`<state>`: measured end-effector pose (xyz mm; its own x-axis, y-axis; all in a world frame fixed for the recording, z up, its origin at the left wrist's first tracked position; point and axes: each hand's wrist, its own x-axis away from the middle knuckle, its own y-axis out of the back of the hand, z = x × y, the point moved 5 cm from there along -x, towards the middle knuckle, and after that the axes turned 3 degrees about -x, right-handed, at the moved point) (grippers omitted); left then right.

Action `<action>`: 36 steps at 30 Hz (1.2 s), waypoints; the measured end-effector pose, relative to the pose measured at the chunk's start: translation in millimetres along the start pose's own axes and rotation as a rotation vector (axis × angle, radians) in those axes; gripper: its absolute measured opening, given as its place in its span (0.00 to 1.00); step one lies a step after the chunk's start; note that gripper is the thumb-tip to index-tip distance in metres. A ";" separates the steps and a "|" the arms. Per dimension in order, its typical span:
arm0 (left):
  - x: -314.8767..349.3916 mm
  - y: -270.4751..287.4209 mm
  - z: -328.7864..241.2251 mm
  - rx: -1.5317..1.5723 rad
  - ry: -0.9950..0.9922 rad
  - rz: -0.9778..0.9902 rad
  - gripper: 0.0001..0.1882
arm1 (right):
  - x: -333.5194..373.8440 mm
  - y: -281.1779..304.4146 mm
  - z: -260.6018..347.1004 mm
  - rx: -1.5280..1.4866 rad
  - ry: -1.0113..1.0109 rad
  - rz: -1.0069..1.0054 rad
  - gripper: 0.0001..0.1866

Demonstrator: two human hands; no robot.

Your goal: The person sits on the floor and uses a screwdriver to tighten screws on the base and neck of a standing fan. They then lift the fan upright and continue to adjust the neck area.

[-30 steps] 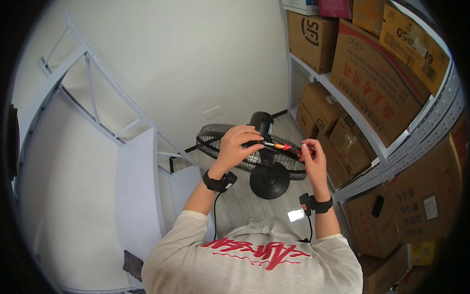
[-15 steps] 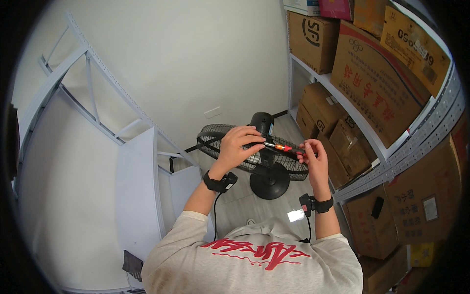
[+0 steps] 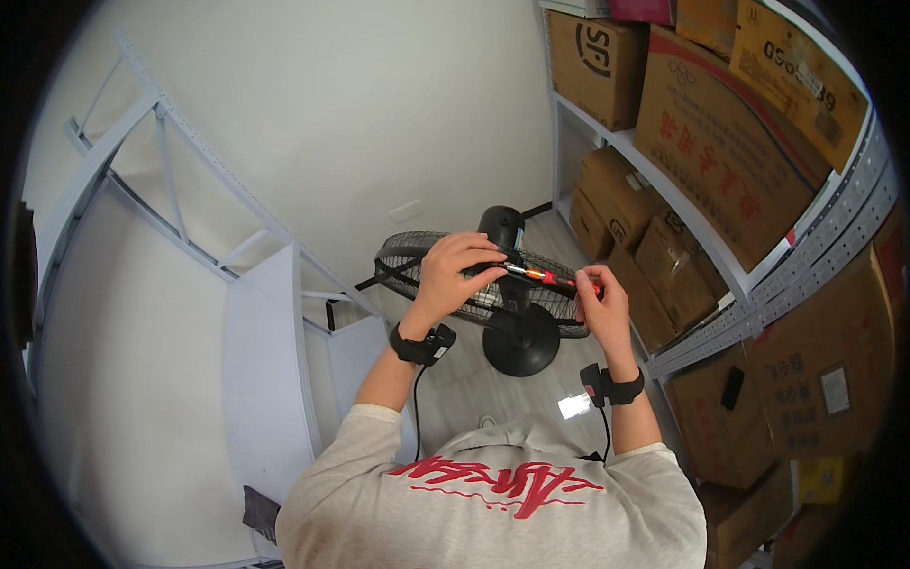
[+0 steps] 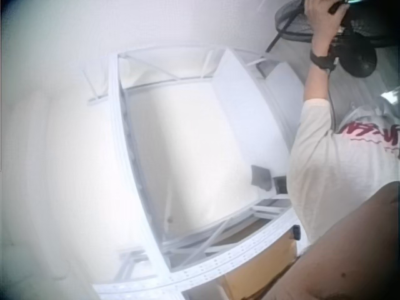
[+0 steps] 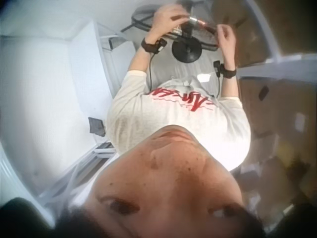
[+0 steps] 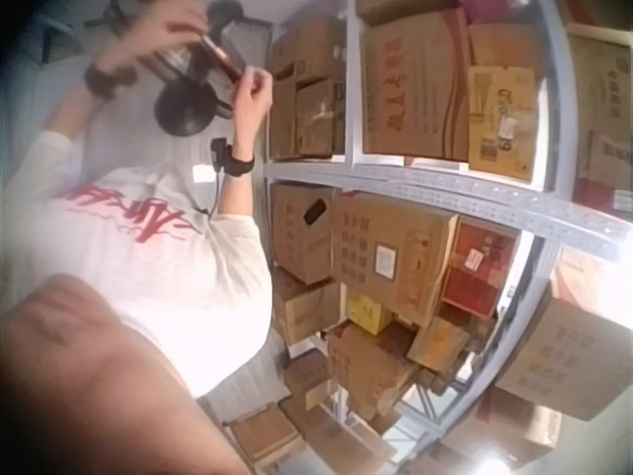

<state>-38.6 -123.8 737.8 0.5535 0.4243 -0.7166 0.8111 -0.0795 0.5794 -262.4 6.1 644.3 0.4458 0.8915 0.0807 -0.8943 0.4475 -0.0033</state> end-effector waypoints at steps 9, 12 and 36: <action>2.8 -2.2 3.3 -0.015 0.013 -0.004 0.12 | 6.0 -5.0 15.0 -0.204 0.155 0.037 0.14; 2.7 -2.5 2.5 -0.015 0.013 -0.005 0.12 | 6.6 -4.3 12.0 -0.195 0.168 0.027 0.13; 5.4 -4.6 3.7 -0.040 0.038 -0.022 0.18 | 4.9 -2.3 11.2 -0.174 0.146 0.007 0.14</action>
<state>-38.7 -124.5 729.9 0.5272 0.4592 -0.7149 0.8146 -0.0339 0.5790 -258.6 8.6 655.8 0.4514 0.8899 -0.0650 -0.8830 0.4350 -0.1761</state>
